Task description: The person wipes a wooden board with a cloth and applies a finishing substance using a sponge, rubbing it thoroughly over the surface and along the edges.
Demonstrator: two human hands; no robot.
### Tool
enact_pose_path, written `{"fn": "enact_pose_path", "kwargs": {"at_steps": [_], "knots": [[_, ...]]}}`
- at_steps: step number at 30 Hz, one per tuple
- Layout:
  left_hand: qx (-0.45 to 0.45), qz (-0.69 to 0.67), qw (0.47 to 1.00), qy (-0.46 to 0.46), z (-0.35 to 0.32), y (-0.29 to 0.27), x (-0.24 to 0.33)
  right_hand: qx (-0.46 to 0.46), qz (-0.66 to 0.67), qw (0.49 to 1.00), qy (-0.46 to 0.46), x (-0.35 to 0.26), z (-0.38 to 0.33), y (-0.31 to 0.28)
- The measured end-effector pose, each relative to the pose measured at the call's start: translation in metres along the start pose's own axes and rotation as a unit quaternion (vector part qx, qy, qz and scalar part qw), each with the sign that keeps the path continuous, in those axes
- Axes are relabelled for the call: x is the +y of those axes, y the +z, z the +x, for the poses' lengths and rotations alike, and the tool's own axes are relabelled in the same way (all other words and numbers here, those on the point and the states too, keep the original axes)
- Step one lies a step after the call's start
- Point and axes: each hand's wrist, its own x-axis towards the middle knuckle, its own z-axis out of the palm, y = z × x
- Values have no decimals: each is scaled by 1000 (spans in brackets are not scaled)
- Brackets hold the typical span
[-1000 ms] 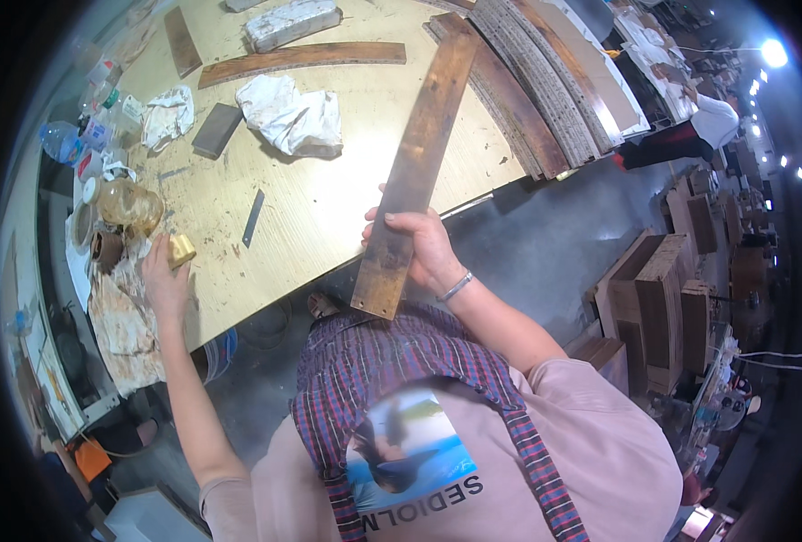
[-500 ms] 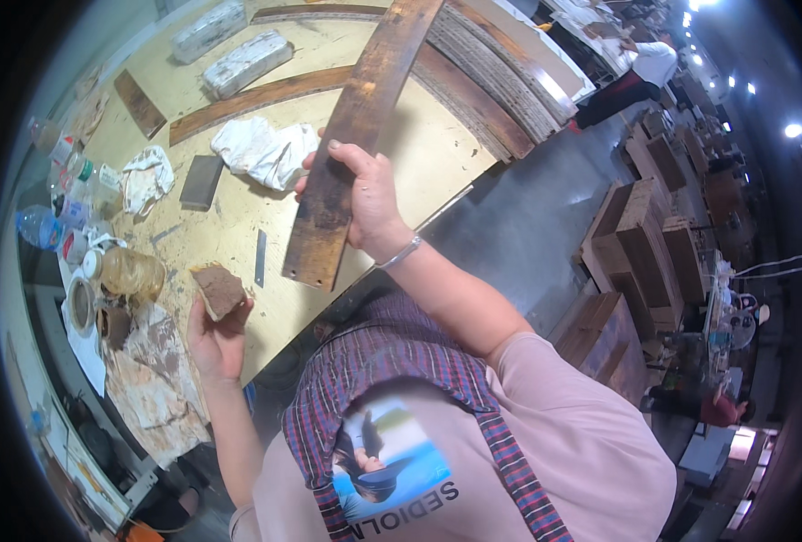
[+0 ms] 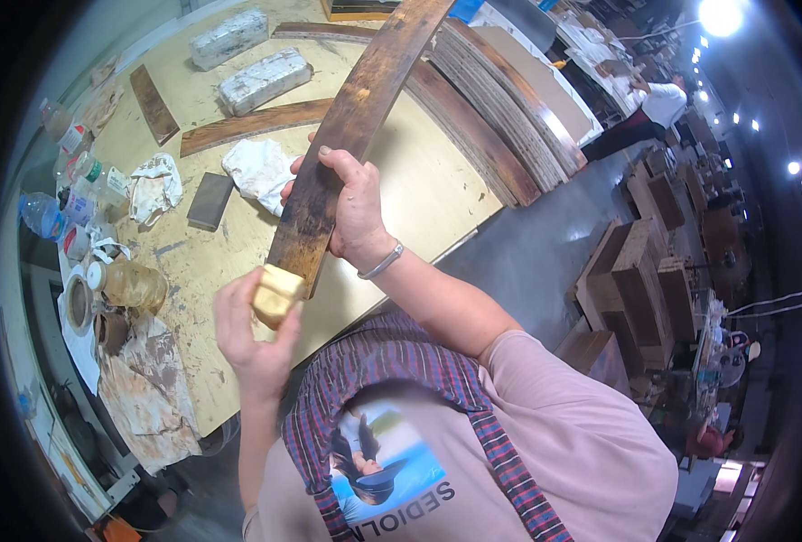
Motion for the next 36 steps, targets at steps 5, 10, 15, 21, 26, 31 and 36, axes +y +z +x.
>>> {"fn": "enact_pose_path", "kwargs": {"at_steps": [5, 10, 15, 21, 26, 31, 36], "knots": [[35, 105, 985, -130, 7, -5, -36, -11, -9, 1000, 2, -14, 19, -1], [75, -344, 888, -296, 7, 8, -23, -13, 10, 1000, -3, -16, 37, -2], [60, -591, 748, -297, 8, 12, -15, -13, 12, 1000, -17, -20, 47, -4], [98, -553, 746, -358, 2, 20, -24, -25, 0, 999, -28, -18, 53, -8], [69, -514, 806, -286, 8, 23, -6, -29, 0, 999, -23, -20, 51, -7], [106, -324, 916, -213, 16, 32, -5, -17, 27, 999, -35, -19, 49, -4], [7, -102, 993, -64, -3, 42, 7, -21, 50, 998, -21, -20, 48, -2]]}}
